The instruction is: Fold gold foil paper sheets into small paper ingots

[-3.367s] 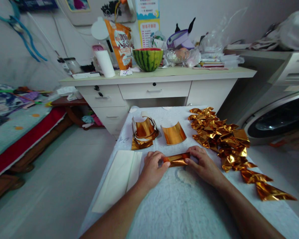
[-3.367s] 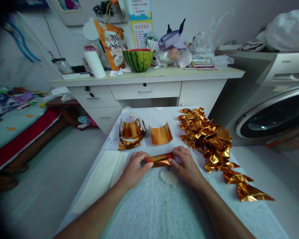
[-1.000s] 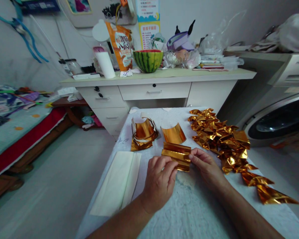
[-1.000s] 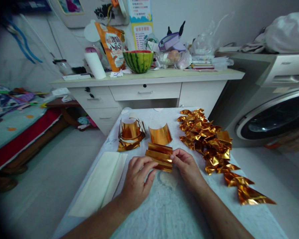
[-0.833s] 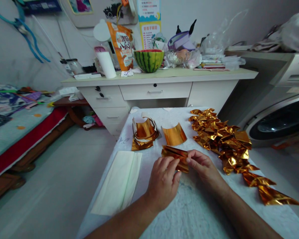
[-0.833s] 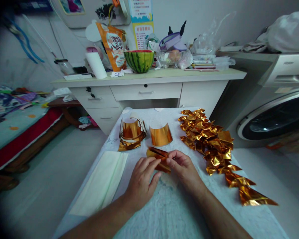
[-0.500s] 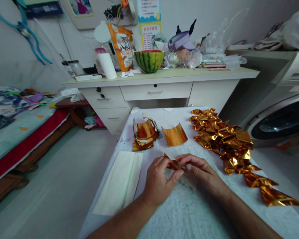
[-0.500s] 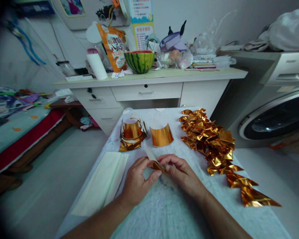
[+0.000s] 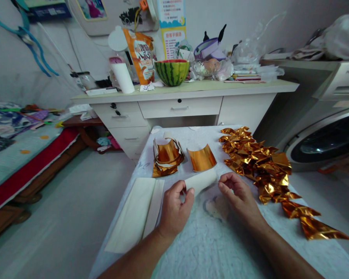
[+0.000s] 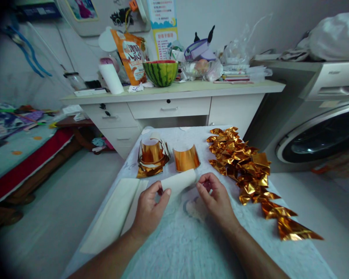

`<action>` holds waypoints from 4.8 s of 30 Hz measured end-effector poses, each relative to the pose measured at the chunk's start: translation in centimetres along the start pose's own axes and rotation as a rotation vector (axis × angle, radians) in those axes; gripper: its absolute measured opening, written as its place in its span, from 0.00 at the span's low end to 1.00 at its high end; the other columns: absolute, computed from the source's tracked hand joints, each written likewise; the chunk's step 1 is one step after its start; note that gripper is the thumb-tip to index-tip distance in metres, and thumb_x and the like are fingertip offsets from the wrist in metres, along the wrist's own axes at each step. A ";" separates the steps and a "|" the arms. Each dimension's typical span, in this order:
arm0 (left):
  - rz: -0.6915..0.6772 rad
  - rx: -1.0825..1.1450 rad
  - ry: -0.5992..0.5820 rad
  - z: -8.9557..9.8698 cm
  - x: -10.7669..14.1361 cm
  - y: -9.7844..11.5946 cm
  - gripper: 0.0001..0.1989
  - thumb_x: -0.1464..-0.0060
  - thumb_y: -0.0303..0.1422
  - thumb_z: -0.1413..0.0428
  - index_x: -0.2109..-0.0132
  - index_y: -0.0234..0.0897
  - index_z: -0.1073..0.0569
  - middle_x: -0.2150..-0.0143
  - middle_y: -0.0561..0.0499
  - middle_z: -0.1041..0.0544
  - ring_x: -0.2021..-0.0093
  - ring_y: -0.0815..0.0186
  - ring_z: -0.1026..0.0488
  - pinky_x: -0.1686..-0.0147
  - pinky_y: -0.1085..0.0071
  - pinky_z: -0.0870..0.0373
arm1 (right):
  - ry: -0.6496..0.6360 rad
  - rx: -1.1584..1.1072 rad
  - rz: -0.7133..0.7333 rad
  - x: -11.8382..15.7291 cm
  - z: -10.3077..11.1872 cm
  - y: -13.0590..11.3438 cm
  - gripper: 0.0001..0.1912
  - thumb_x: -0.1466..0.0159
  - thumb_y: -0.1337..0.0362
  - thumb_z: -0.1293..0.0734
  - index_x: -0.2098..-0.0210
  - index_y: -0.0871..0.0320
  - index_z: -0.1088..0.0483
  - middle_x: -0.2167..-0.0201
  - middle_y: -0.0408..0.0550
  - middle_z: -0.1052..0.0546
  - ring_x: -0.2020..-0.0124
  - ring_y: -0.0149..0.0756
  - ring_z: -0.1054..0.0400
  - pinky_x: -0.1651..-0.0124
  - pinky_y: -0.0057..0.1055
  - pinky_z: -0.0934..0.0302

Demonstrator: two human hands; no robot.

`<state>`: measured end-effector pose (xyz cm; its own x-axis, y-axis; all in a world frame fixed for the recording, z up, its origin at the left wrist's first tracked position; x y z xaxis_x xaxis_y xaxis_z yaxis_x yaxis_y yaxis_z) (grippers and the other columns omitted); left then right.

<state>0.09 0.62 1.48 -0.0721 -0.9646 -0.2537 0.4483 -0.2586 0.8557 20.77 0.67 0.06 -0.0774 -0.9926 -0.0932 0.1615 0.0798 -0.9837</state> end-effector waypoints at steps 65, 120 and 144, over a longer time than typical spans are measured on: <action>-0.220 -0.471 -0.589 -1.8 0.1 0.0 0.18 0.42 0.38 0.44 0.45 0.45 0.30 0.50 0.49 0.33 0.48 0.58 0.38 0.45 0.58 0.37 | -0.566 0.779 0.124 0.8 1.4 -0.7 0.14 0.45 0.77 0.39 0.64 0.56 0.29 0.65 0.46 0.29 0.66 0.34 0.33 0.63 0.30 0.41; -0.066 -0.579 -0.421 -1.6 -0.4 -1.1 0.04 0.42 0.29 0.45 0.60 0.40 0.28 0.61 0.52 0.22 0.58 0.60 0.29 0.56 0.64 0.37 | -0.061 0.906 0.100 0.4 -0.3 1.8 0.07 0.40 0.60 0.32 0.63 0.56 0.27 0.62 0.52 0.29 0.60 0.46 0.37 0.56 0.41 0.44; -0.078 -0.666 -0.420 -2.0 -0.3 -1.1 0.02 0.41 0.28 0.47 0.61 0.40 0.32 0.63 0.51 0.23 0.59 0.59 0.30 0.58 0.63 0.38 | 0.022 0.920 0.090 0.2 -1.5 1.8 0.07 0.41 0.69 0.36 0.63 0.56 0.30 0.60 0.51 0.31 0.58 0.45 0.40 0.60 0.37 0.49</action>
<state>1.41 1.25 -0.26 -0.3963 -0.9181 0.0032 0.8575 -0.3689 0.3586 19.57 0.72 -1.99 -0.0436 -0.9835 -0.1754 0.8852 0.0434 -0.4631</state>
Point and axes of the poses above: each hand's wrist, its own x-axis away from the middle knuckle, its own z-axis out of the back of the hand, y = z × x, the point moved 1 cm from there along -x, towards the middle knuckle
